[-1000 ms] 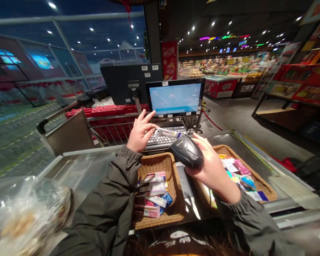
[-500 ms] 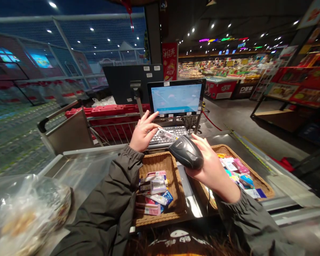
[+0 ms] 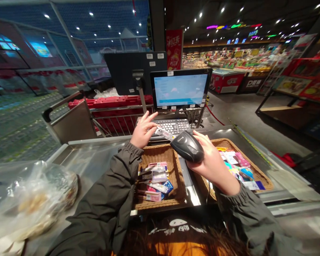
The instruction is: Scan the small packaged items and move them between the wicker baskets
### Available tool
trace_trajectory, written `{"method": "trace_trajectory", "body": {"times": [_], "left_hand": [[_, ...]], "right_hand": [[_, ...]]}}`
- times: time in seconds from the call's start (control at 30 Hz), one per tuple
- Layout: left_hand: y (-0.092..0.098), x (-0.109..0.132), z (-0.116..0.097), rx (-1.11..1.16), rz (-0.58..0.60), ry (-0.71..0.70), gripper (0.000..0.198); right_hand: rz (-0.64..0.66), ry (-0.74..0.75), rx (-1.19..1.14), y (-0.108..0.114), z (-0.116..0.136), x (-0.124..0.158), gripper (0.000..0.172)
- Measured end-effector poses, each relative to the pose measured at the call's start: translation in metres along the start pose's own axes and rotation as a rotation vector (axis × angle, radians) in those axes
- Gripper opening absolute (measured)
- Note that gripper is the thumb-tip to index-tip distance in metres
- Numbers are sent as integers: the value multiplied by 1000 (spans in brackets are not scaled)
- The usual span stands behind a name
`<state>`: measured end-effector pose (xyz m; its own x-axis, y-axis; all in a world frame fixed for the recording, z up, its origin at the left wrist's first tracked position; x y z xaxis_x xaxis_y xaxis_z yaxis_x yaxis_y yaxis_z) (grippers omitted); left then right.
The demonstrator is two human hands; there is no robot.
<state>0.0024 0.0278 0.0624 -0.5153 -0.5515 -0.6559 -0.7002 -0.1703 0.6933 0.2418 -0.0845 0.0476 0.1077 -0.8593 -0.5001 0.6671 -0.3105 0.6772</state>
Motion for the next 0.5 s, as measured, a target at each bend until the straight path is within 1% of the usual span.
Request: {"method": "trace_trajectory", "body": {"times": [0.2,0.3,0.5], "left_hand": [[-7,30,16,4,25,74,31],[-11,47,23,3,71,129,31],[-22,85,38,13,188,202,31]], "right_hand": [[30,7,-5,-11,1,1,44],[62,-6,0,-21,0,2,45],[116,-51,-28,-41,-1,5,38]]}}
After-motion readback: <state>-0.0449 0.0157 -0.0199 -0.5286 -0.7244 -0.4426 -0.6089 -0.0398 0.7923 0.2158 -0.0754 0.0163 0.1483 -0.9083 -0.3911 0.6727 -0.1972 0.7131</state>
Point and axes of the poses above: each hand's wrist, its own x-axis away from the middle knuckle, its own y-axis out of the back of the hand, z = x × y, the point moved 3 cm from there along -x, towards the middle knuckle, and after that the axes turned 15 degrees about -y, right-handed, at the moved point
